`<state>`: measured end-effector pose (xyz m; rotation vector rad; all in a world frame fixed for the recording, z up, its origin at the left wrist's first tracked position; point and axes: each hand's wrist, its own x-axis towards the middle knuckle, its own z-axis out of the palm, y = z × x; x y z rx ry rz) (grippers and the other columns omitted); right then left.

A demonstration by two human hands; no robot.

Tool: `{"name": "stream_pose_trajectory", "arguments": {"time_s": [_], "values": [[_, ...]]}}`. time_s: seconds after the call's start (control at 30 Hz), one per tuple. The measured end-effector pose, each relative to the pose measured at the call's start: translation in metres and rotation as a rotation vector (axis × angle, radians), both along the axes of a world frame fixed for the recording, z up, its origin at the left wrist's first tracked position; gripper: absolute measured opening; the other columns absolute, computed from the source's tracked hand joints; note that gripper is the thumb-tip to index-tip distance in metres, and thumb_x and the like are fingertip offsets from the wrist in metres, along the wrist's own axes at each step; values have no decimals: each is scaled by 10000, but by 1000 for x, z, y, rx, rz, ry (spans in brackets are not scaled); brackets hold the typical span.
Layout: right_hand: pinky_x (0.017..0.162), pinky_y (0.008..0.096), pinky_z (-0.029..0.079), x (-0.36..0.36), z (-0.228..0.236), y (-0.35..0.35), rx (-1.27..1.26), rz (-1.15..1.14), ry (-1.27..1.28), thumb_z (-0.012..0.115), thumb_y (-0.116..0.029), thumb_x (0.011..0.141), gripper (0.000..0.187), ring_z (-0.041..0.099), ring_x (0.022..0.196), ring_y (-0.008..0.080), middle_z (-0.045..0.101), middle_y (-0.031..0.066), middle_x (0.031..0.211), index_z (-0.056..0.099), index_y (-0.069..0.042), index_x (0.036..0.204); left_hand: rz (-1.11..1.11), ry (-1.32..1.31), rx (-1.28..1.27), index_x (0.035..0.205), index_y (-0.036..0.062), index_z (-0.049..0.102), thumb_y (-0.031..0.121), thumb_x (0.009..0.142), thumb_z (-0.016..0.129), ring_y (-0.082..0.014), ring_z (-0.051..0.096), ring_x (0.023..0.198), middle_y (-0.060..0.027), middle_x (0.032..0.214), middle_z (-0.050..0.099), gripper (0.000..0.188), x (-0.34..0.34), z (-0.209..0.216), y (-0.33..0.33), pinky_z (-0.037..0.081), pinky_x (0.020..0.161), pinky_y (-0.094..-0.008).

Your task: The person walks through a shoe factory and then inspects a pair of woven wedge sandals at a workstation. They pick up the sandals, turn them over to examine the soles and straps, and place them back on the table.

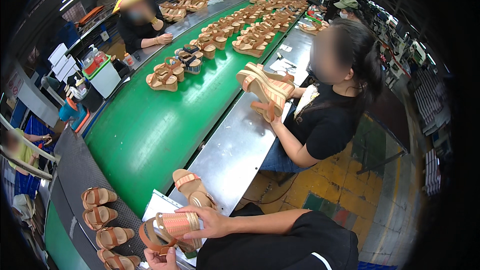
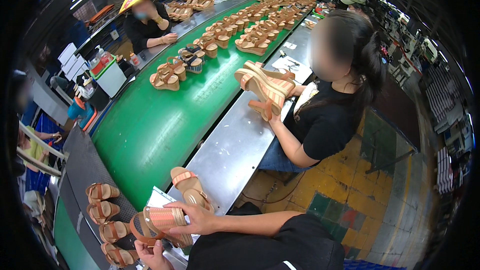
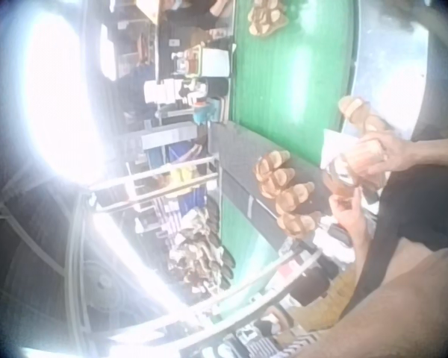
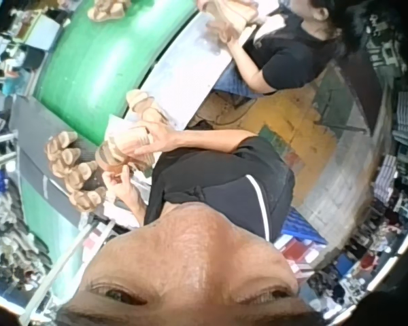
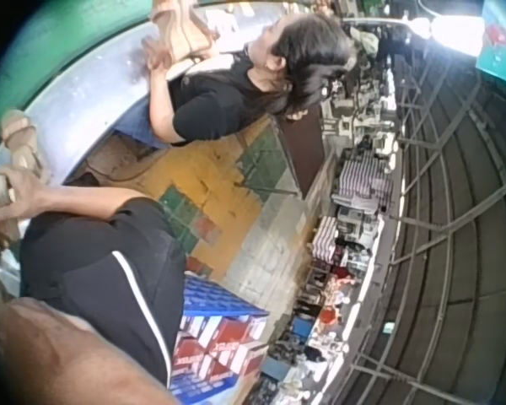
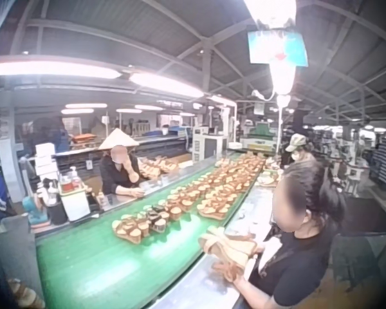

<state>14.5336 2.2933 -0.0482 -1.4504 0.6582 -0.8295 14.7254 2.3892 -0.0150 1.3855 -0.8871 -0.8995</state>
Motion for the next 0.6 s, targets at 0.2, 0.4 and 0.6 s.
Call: {"name": "stream_pose_trajectory", "arguments": {"time_s": [0.2, 0.4, 0.6], "values": [[1110, 421, 325, -50, -34, -16, -408, -44, 391, 801, -467, 729, 1052, 348, 1365, 413, 220, 280, 1519, 237, -15, 1493, -69, -144, -213, 1002, 62, 488, -105, 784, 721, -130, 566, 844, -67, 983, 570, 359, 14, 5, -6, 487, 750, -265], [1123, 414, 315, -94, -123, -15, -115, 50, 680, 775, -453, 755, 1111, 298, 1401, 425, 164, 335, 1536, 134, 54, 1508, -154, -405, -178, 961, 64, 493, -94, 741, 756, -146, 537, 846, -55, 967, 524, 378, 34, 16, -18, 473, 742, -274], [1044, 389, 395, -47, -184, -15, 70, -162, 488, 731, -343, 816, 888, 510, 1229, 356, 492, 308, 1326, 292, 101, 1447, -267, -814, -153, 771, 32, 546, 36, 579, 766, -285, 576, 711, -107, 760, 587, 292, 53, 31, -49, 463, 675, -356]]}}
